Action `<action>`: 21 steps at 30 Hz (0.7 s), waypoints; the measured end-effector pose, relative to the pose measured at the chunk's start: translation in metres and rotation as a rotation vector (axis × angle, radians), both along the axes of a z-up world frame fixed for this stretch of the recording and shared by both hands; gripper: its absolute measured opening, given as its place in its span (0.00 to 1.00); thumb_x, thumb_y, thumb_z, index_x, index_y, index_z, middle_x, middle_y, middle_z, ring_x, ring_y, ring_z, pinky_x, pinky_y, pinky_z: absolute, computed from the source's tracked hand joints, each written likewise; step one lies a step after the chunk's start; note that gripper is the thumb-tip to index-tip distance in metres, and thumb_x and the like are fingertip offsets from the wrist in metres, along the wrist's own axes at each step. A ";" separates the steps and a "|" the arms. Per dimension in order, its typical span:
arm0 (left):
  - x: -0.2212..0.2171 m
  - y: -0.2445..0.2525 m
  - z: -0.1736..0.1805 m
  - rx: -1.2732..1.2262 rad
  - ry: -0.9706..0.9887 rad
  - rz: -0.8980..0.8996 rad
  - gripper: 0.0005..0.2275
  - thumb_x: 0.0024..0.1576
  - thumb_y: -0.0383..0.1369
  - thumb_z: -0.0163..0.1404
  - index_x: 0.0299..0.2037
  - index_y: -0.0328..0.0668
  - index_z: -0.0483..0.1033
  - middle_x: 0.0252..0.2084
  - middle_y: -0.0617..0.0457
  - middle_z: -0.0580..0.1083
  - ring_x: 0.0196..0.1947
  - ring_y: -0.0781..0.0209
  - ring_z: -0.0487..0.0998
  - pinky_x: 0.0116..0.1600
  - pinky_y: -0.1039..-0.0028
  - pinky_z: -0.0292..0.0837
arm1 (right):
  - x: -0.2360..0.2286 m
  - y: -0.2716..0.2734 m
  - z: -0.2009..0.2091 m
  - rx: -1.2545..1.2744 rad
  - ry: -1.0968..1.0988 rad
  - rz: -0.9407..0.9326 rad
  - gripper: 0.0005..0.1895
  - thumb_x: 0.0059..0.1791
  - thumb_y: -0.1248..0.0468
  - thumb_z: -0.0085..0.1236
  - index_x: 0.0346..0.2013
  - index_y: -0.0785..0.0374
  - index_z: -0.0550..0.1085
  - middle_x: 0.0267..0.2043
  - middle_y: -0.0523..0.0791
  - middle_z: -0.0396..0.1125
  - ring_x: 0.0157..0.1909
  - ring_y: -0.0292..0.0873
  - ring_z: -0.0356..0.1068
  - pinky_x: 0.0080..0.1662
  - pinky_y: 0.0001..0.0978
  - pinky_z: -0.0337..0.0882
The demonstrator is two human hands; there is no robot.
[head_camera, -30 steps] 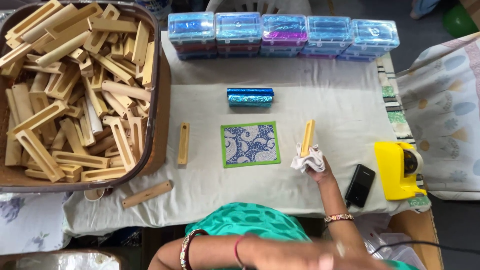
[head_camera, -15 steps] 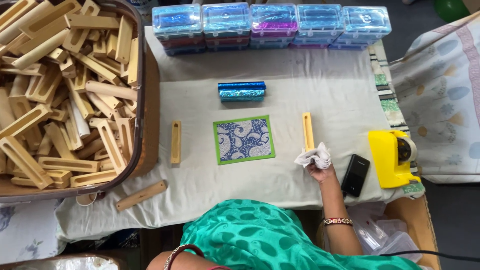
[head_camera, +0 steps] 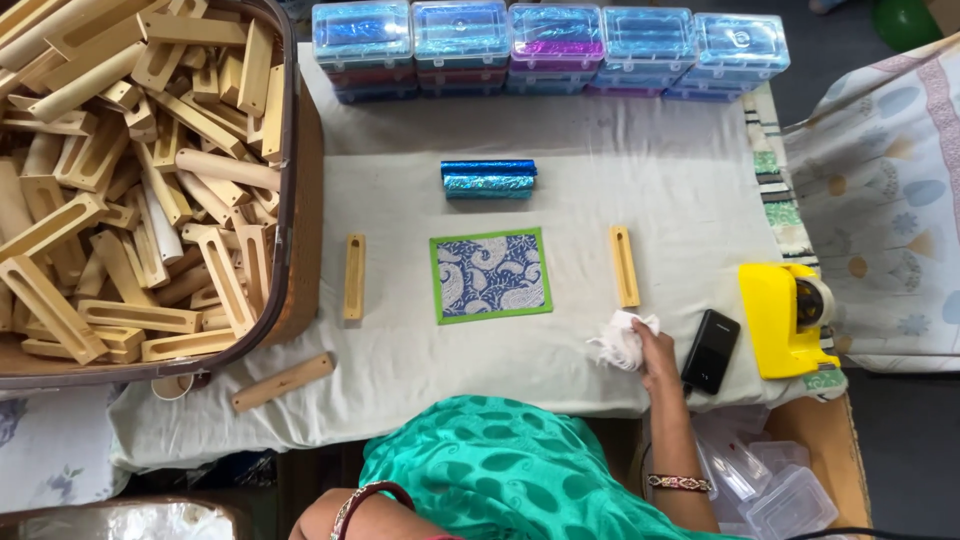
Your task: The recorder cleans, wraps, and prepares small wooden block assemblies at a workshop station.
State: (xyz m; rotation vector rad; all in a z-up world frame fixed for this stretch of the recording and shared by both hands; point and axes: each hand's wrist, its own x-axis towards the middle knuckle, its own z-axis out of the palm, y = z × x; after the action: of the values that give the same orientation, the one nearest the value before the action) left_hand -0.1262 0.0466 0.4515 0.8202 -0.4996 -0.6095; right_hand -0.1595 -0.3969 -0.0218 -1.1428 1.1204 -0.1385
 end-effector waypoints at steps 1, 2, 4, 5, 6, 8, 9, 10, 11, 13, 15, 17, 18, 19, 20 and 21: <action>0.003 0.002 -0.001 -0.012 0.007 0.017 0.29 0.67 0.45 0.48 0.72 0.32 0.57 0.69 0.37 0.65 0.71 0.49 0.66 0.75 0.60 0.58 | 0.007 0.006 0.004 -0.003 -0.001 0.001 0.19 0.51 0.60 0.61 0.49 0.74 0.75 0.41 0.51 0.74 0.36 0.44 0.76 0.38 0.37 0.76; 0.006 0.003 -0.002 -0.022 0.013 0.031 0.30 0.67 0.45 0.48 0.73 0.32 0.57 0.70 0.37 0.64 0.71 0.49 0.65 0.75 0.60 0.57 | 0.013 0.013 0.007 -0.092 0.080 0.067 0.20 0.50 0.58 0.62 0.48 0.73 0.76 0.40 0.51 0.74 0.36 0.43 0.74 0.38 0.37 0.74; 0.014 0.005 -0.007 -0.042 0.026 0.060 0.30 0.67 0.45 0.48 0.73 0.32 0.56 0.70 0.36 0.64 0.72 0.48 0.65 0.76 0.60 0.56 | 0.025 0.022 0.006 -0.183 0.160 0.132 0.20 0.50 0.57 0.62 0.48 0.72 0.76 0.38 0.50 0.74 0.35 0.43 0.72 0.38 0.36 0.72; 0.019 0.006 -0.012 -0.052 0.032 0.075 0.30 0.67 0.45 0.48 0.73 0.32 0.56 0.71 0.36 0.63 0.72 0.48 0.64 0.77 0.59 0.56 | 0.031 0.025 0.001 -0.199 0.088 0.166 0.20 0.50 0.57 0.63 0.46 0.73 0.77 0.38 0.49 0.74 0.35 0.42 0.72 0.38 0.35 0.71; 0.023 0.008 -0.017 -0.061 0.040 0.093 0.31 0.67 0.45 0.48 0.73 0.32 0.55 0.71 0.36 0.63 0.73 0.48 0.64 0.77 0.59 0.56 | 0.036 0.028 -0.005 -0.214 0.017 0.201 0.19 0.49 0.58 0.63 0.45 0.73 0.78 0.37 0.48 0.74 0.36 0.41 0.72 0.39 0.35 0.70; 0.037 0.007 -0.035 -0.082 0.050 0.129 0.31 0.67 0.45 0.49 0.73 0.32 0.55 0.72 0.36 0.62 0.74 0.47 0.63 0.78 0.59 0.55 | 0.047 0.035 0.001 -0.343 0.029 0.225 0.19 0.50 0.57 0.63 0.43 0.73 0.79 0.36 0.47 0.75 0.37 0.42 0.72 0.40 0.36 0.70; 0.044 0.006 -0.044 -0.093 0.053 0.147 0.31 0.66 0.45 0.49 0.73 0.32 0.54 0.72 0.35 0.62 0.74 0.47 0.63 0.78 0.58 0.54 | 0.054 0.038 0.003 -0.472 0.040 0.246 0.18 0.51 0.56 0.63 0.42 0.72 0.79 0.36 0.47 0.75 0.38 0.42 0.72 0.42 0.37 0.70; 0.051 0.006 -0.055 -0.097 0.057 0.170 0.32 0.66 0.46 0.49 0.73 0.32 0.54 0.72 0.35 0.62 0.75 0.47 0.63 0.79 0.58 0.54 | 0.057 0.032 0.002 -0.468 0.035 0.253 0.18 0.51 0.56 0.63 0.42 0.72 0.79 0.36 0.47 0.75 0.38 0.42 0.72 0.42 0.37 0.70; 0.058 0.007 -0.068 -0.102 0.061 0.194 0.32 0.66 0.46 0.49 0.74 0.32 0.54 0.73 0.35 0.61 0.75 0.47 0.62 0.79 0.58 0.53 | 0.059 0.027 0.000 -0.739 0.086 0.331 0.18 0.53 0.55 0.62 0.45 0.69 0.79 0.40 0.49 0.75 0.41 0.47 0.73 0.45 0.39 0.71; 0.062 0.015 -0.084 -0.090 0.078 0.272 0.33 0.66 0.46 0.50 0.74 0.32 0.53 0.73 0.35 0.61 0.76 0.46 0.62 0.80 0.58 0.52 | 0.059 0.040 0.001 -0.990 0.120 0.446 0.17 0.55 0.54 0.61 0.48 0.65 0.79 0.43 0.51 0.74 0.45 0.51 0.74 0.49 0.42 0.73; 0.071 0.022 -0.087 -0.094 0.075 0.359 0.33 0.66 0.46 0.50 0.74 0.32 0.53 0.74 0.34 0.60 0.77 0.46 0.61 0.81 0.57 0.51 | 0.068 0.053 0.018 -1.329 0.213 0.473 0.20 0.53 0.54 0.59 0.57 0.58 0.75 0.57 0.50 0.68 0.55 0.56 0.70 0.51 0.48 0.71; 0.127 0.017 -0.156 0.324 -0.092 0.548 0.28 0.64 0.42 0.50 0.70 0.32 0.60 0.71 0.38 0.64 0.74 0.47 0.64 0.76 0.59 0.57 | 0.066 0.065 0.012 -1.469 0.201 0.570 0.28 0.51 0.49 0.61 0.62 0.59 0.72 0.59 0.50 0.65 0.57 0.57 0.66 0.54 0.50 0.70; 0.155 0.015 -0.191 0.747 -0.245 0.698 0.24 0.62 0.37 0.50 0.66 0.32 0.67 0.68 0.41 0.67 0.71 0.49 0.67 0.72 0.61 0.63 | 0.063 0.069 0.009 -1.608 0.211 0.648 0.36 0.49 0.45 0.62 0.66 0.59 0.68 0.61 0.50 0.62 0.59 0.59 0.62 0.58 0.52 0.68; 0.175 0.021 -0.253 0.749 -0.244 0.714 0.24 0.62 0.37 0.50 0.66 0.32 0.67 0.68 0.41 0.67 0.71 0.49 0.67 0.72 0.61 0.63 | 0.064 0.075 0.015 -1.611 0.195 0.656 0.36 0.49 0.45 0.62 0.66 0.59 0.68 0.61 0.50 0.62 0.59 0.59 0.62 0.58 0.52 0.68; 0.186 0.031 -0.315 1.119 -0.304 0.761 0.25 0.60 0.37 0.54 0.65 0.31 0.67 0.66 0.39 0.67 0.68 0.45 0.67 0.70 0.59 0.63 | 0.063 0.080 0.020 -1.528 0.247 0.676 0.37 0.48 0.43 0.61 0.67 0.58 0.67 0.63 0.50 0.61 0.60 0.59 0.61 0.57 0.54 0.67; 0.192 0.041 -0.374 1.493 -0.357 0.793 0.27 0.57 0.38 0.58 0.65 0.31 0.66 0.65 0.37 0.67 0.65 0.41 0.67 0.68 0.57 0.63 | 0.063 0.085 0.026 -1.445 0.299 0.694 0.39 0.47 0.42 0.60 0.67 0.57 0.66 0.66 0.49 0.61 0.61 0.59 0.59 0.55 0.56 0.65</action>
State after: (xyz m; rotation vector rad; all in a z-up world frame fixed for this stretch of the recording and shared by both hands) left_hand 0.0660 0.0875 0.0771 2.4120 0.1011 0.0320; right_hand -0.0969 -0.3121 0.0040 -2.8492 0.7045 -0.2448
